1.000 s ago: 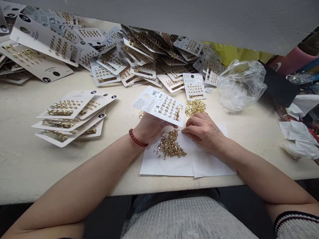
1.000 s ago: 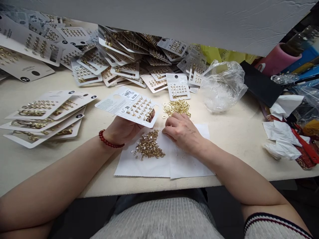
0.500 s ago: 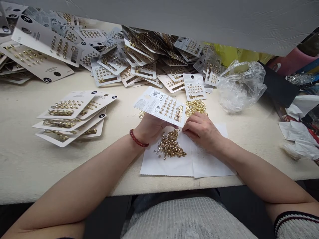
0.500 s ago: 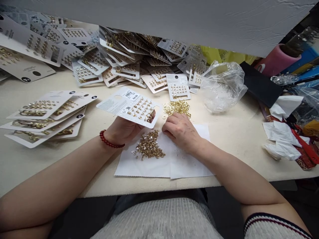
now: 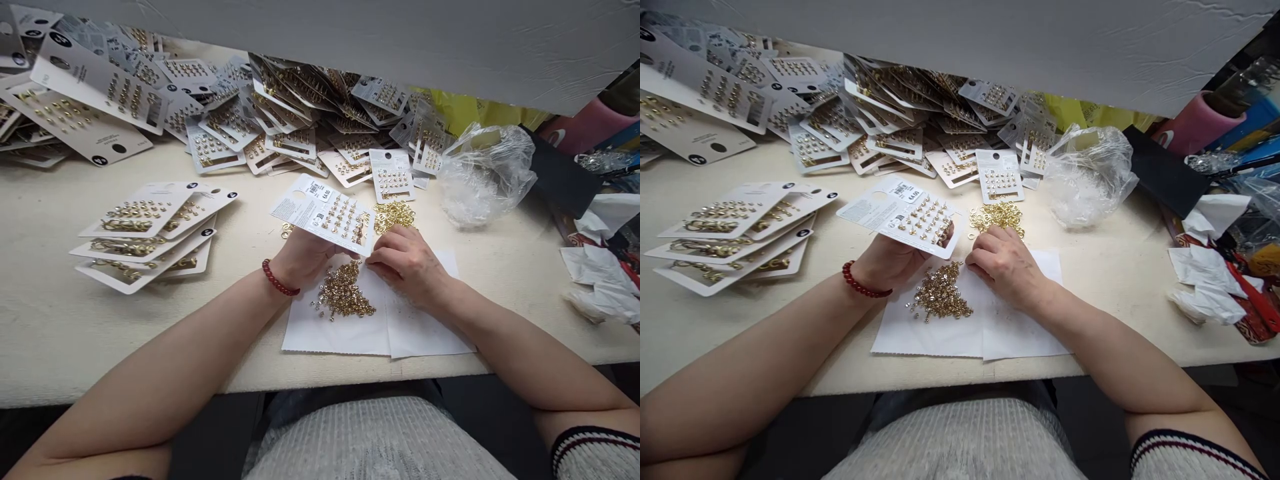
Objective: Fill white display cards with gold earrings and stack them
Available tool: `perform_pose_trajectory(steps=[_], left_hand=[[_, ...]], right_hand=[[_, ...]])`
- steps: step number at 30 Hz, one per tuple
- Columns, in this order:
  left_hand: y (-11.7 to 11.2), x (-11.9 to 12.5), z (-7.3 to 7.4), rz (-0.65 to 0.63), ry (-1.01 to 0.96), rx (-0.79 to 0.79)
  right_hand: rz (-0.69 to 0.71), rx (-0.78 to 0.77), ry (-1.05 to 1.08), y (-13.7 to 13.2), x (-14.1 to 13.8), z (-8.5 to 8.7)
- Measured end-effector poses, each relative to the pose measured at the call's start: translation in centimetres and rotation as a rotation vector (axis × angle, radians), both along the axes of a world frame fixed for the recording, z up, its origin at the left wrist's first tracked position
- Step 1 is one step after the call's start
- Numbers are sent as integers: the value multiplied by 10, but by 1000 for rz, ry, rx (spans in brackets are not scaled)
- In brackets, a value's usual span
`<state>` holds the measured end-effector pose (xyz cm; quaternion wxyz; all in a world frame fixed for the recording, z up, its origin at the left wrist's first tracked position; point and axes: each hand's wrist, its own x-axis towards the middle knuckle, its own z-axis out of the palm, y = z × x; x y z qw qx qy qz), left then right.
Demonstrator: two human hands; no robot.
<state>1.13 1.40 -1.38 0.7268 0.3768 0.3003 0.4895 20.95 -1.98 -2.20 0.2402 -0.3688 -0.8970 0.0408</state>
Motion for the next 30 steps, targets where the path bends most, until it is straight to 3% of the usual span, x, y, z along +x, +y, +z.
perform_pose_trajectory(steps=[8,18,21,25,30], left_hand=[[-1,0,0,3,-5,-37],[-2,0,-5,-26,15,81],[-3,-1,-3,-78,7,98],[-6,2,-2,-176,28,52],[-11,8,-3,-122,99,93]], right_hand=[[-9,32,-32,1,-3,-4],[-29,46,-78,-1,-8,2],[-87,30,96,0,-4,8],[-184,-55,539,0,-2,20],[-179,-200,759,-5,-10,22]])
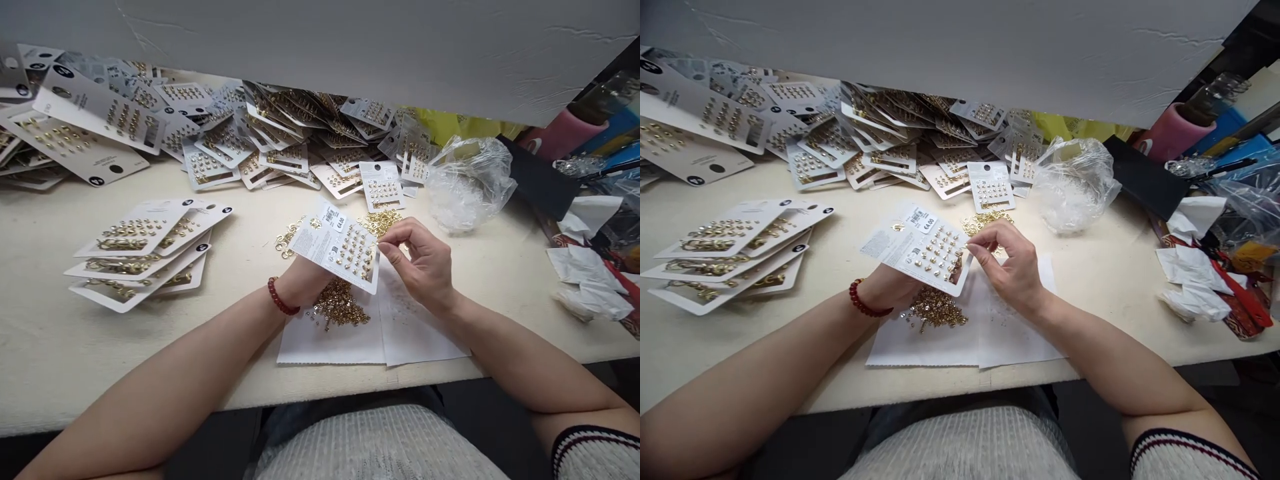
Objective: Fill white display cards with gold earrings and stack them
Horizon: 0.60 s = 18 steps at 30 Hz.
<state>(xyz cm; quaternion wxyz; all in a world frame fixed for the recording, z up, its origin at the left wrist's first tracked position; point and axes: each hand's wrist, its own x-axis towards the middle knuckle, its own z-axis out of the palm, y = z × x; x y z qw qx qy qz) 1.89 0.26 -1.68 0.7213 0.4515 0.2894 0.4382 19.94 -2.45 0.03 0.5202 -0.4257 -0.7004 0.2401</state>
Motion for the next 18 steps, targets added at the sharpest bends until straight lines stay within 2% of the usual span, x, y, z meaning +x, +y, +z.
perform_pose_trajectory(steps=[6,18], left_hand=[[-1,0,-3,-27,22,-7],[-4,0,4,-6,19,19]], right_hand=[[9,-73,43,0,-1,-5],[23,-149,102,-1,-1,-4]])
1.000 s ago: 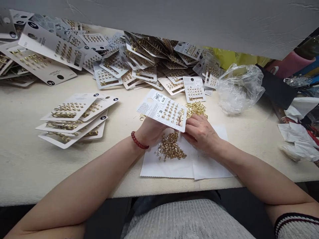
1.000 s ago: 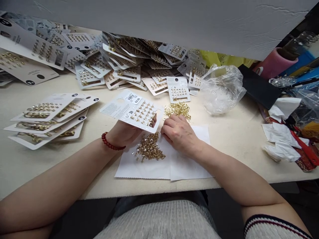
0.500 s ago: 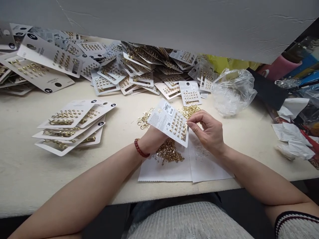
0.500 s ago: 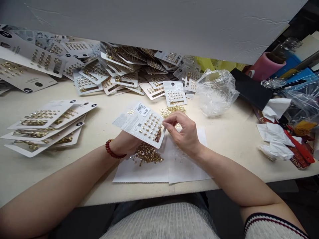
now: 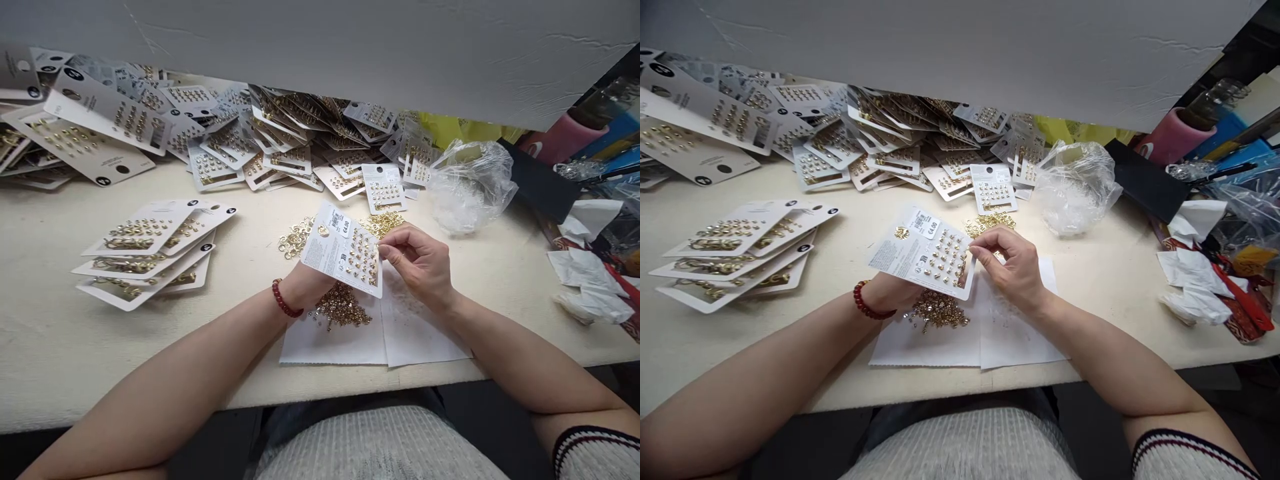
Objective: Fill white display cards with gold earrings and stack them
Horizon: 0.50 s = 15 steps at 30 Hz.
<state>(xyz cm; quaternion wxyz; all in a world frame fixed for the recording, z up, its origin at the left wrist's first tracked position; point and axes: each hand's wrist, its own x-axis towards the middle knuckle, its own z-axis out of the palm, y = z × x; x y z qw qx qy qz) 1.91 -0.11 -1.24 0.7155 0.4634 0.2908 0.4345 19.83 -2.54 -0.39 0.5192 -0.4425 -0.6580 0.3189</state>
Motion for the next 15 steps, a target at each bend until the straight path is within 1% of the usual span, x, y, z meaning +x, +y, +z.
perform_pose_trajectory(steps=[7,11,15], left_hand=[[2,0,-3,43,-5,-31],[1,-1,-5,37,-1,-38],[0,-2,-8,31,35,3]], right_hand=[[-4,-15,10,-1,0,-1],[14,4,1,0,0,0],[18,-5,-54,2,0,-1]])
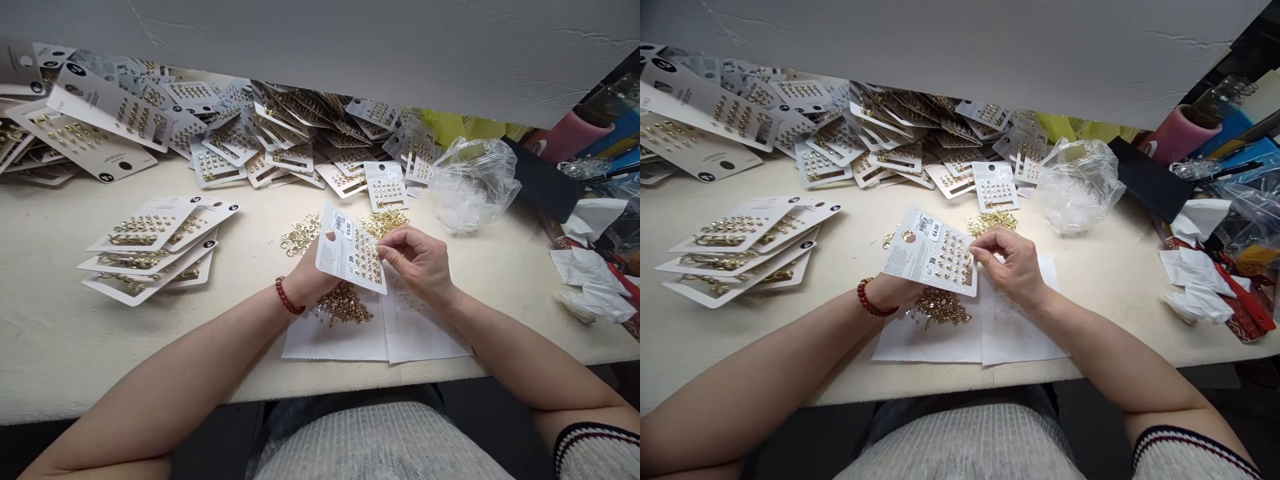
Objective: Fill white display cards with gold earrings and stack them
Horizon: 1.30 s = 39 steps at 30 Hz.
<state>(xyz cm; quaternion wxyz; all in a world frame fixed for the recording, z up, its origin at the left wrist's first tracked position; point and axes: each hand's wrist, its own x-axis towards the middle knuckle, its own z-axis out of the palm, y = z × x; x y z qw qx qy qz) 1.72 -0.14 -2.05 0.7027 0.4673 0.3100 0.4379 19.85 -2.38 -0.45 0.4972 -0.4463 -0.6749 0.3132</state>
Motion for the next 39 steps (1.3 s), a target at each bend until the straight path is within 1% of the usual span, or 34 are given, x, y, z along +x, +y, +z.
perform_pose_trajectory(steps=[2,4,7,9,11,13,14,16,19,22,23,25,27,29,32,33,36,39], left_hand=[[-1,0,0,-29,83,42],[-2,-1,1,-94,163,72],[-4,-1,6,-158,225,108],[-3,-1,8,-130,260,171],[-2,1,7,-39,282,216],[-1,2,4,65,239,174],[-1,3,2,96,198,132],[-1,4,-1,94,123,59],[-1,4,-4,41,64,-10],[-2,4,-6,61,-25,-104],[-2,3,-7,70,-30,-114],[-2,3,-7,71,17,-75],[-3,4,-5,55,76,9],[-3,4,-2,13,96,69],[-4,5,4,-89,111,31],[-4,5,6,-104,117,10],[-6,4,7,-102,133,-1],[-5,3,6,-126,133,-10]], right_hand=[[22,-24,3,1,0,0],[47,-48,2,2,1,1],[70,-69,-19,2,1,3],[56,-68,-7,1,1,4],[32,-80,27,0,0,3],[19,-113,51,-1,-1,2],[17,-128,54,-1,-1,1],[8,-138,44,-2,-2,0],[-6,-111,6,-2,-1,0],[-14,-63,-52,-2,0,1],[-13,-48,-72,-2,1,1],[-7,-21,-107,-3,2,1],[-5,2,-133,-3,3,1],[-11,13,-140,-4,3,0],[-19,-6,-125,-5,4,-2],[-15,-22,-123,-5,4,-2],[14,-75,-110,-5,5,-3],[34,-107,-85,-5,4,-2]])
